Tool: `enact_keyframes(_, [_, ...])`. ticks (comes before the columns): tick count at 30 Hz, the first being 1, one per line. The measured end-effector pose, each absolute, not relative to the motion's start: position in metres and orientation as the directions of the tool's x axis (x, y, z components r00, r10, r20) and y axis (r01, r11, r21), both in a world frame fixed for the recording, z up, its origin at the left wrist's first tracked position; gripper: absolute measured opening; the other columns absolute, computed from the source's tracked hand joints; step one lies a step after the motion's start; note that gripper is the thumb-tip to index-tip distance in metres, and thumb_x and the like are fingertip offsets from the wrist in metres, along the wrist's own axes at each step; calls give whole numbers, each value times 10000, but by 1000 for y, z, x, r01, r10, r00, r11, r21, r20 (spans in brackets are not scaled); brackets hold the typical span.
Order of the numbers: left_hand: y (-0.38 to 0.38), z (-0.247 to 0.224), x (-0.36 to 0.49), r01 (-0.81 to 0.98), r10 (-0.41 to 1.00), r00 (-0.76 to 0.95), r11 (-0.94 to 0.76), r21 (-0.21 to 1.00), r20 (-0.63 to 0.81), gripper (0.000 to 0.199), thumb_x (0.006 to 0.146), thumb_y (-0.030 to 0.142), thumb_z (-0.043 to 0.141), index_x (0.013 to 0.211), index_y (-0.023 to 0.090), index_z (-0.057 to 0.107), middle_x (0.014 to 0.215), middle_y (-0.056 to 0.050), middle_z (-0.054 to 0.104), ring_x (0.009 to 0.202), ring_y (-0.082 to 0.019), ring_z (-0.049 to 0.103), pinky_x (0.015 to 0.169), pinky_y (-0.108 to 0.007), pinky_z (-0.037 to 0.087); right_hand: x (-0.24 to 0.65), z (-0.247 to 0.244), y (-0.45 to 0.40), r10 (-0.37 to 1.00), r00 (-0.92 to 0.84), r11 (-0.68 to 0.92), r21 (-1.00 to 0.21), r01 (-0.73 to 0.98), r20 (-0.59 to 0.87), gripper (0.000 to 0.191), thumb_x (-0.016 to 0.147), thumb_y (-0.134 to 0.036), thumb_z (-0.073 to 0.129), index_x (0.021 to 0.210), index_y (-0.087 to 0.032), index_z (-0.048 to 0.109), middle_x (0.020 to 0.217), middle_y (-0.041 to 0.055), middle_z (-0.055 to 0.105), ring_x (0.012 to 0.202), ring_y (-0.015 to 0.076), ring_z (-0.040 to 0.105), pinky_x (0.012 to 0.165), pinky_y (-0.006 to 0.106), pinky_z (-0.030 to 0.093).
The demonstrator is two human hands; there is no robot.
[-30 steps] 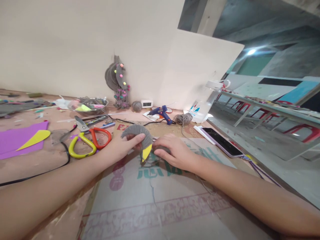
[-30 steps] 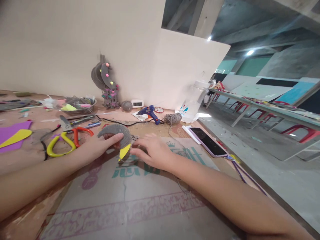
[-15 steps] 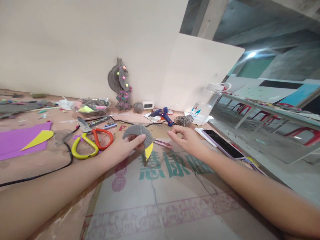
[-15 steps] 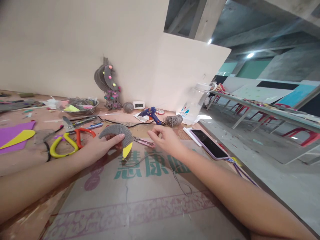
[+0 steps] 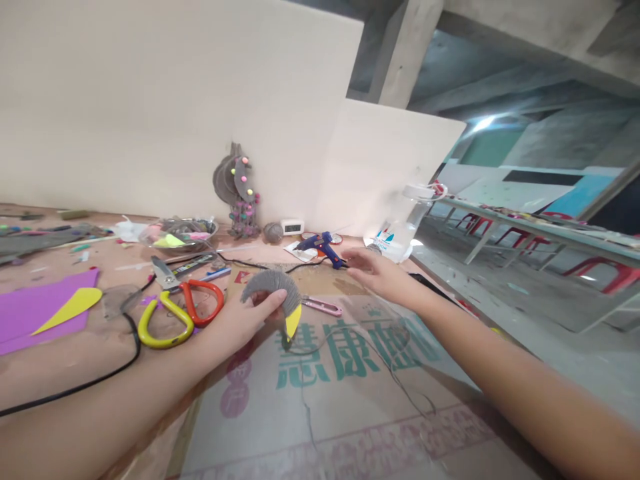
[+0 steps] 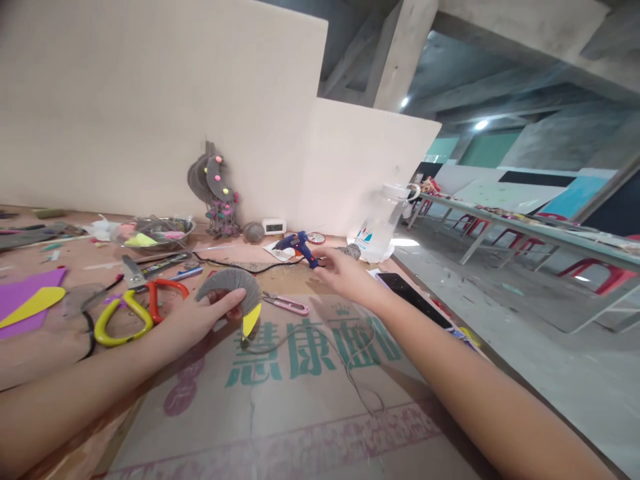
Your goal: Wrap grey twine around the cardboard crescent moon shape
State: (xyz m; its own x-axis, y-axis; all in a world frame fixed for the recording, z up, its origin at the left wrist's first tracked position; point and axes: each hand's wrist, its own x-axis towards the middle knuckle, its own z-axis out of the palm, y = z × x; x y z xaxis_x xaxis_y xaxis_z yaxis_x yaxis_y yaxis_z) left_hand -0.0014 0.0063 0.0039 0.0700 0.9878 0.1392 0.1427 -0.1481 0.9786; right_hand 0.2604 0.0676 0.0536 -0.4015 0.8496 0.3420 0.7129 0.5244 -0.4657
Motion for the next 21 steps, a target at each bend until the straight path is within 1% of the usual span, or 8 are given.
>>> enact_keyframes(3, [5, 7, 0, 126, 991, 79, -120, 985, 111, 292, 738, 465, 578, 688, 180, 620, 669, -31, 664, 732, -204, 614, 731, -292, 458, 274, 52, 81, 878, -373, 478, -505, 719, 300, 394, 830, -253, 499, 1211, -157, 473, 1191, 119, 576, 1035, 201, 588, 896, 368, 462])
enact_keyframes(6, [4, 8, 0, 110, 993, 84, -92, 990, 83, 296, 738, 463, 575, 636, 187, 601, 640, -17, 651, 701, -193, 606, 711, -286, 458, 277, 41, 92, 896, -355, 443, -458, 771, 267, 459, 821, -257, 512, 1257, -138, 433, 1245, 144, 539, 1061, 217, 576, 881, 355, 462])
enact_keyframes(9, [7, 6, -1, 158, 994, 83, -87, 984, 75, 313, 741, 466, 572, 589, 192, 581, 631, -10, 641, 687, -186, 596, 719, -285, 449, 270, 33, 104, 895, -355, 439, -398, 805, 269, 503, 764, -238, 585, 1237, -128, 458, 1237, 158, 542, 1068, 249, 558, 884, 363, 434])
enact_keyframes(11, [8, 5, -2, 194, 996, 72, -73, 978, 60, 325, 742, 476, 567, 579, 195, 579, 637, -11, 643, 691, -190, 593, 731, -292, 441, 262, 30, 115, 892, -368, 445, -362, 819, 263, 461, 747, -252, 608, 1182, -138, 506, 1154, 139, 600, 993, 243, 588, 841, 341, 438])
enact_keyframes(13, [9, 5, -3, 200, 997, 72, -52, 978, 38, 315, 744, 470, 568, 588, 197, 584, 654, -11, 651, 705, -191, 593, 744, -293, 440, 252, 29, 129, 895, -369, 438, -342, 831, 250, 378, 765, -315, 596, 1096, -137, 554, 1022, 114, 656, 868, 216, 620, 761, 301, 451])
enact_keyframes(15, [9, 6, -2, 189, 996, 82, -41, 981, 26, 284, 752, 441, 571, 603, 200, 589, 673, -8, 658, 718, -183, 596, 746, -279, 446, 241, 26, 145, 905, -345, 414, -333, 847, 247, 365, 775, -389, 576, 1024, -122, 581, 920, 105, 673, 786, 203, 622, 695, 277, 451])
enact_keyframes(17, [7, 9, 0, 174, 996, 88, -31, 984, 16, 250, 761, 409, 570, 620, 204, 597, 673, -5, 658, 723, -177, 601, 735, -267, 456, 231, 22, 158, 915, -318, 388, -327, 862, 248, 351, 771, -397, 572, 974, -112, 599, 871, 101, 673, 761, 199, 616, 666, 264, 445])
enact_keyframes(21, [6, 12, 3, 115, 993, 115, 4, 993, -17, 234, 770, 372, 564, 616, 203, 612, 665, -12, 669, 725, -181, 613, 727, -273, 470, 218, 17, 172, 921, -308, 374, -321, 870, 239, 267, 785, -350, 536, 864, -117, 640, 786, 85, 667, 738, 199, 609, 659, 262, 442])
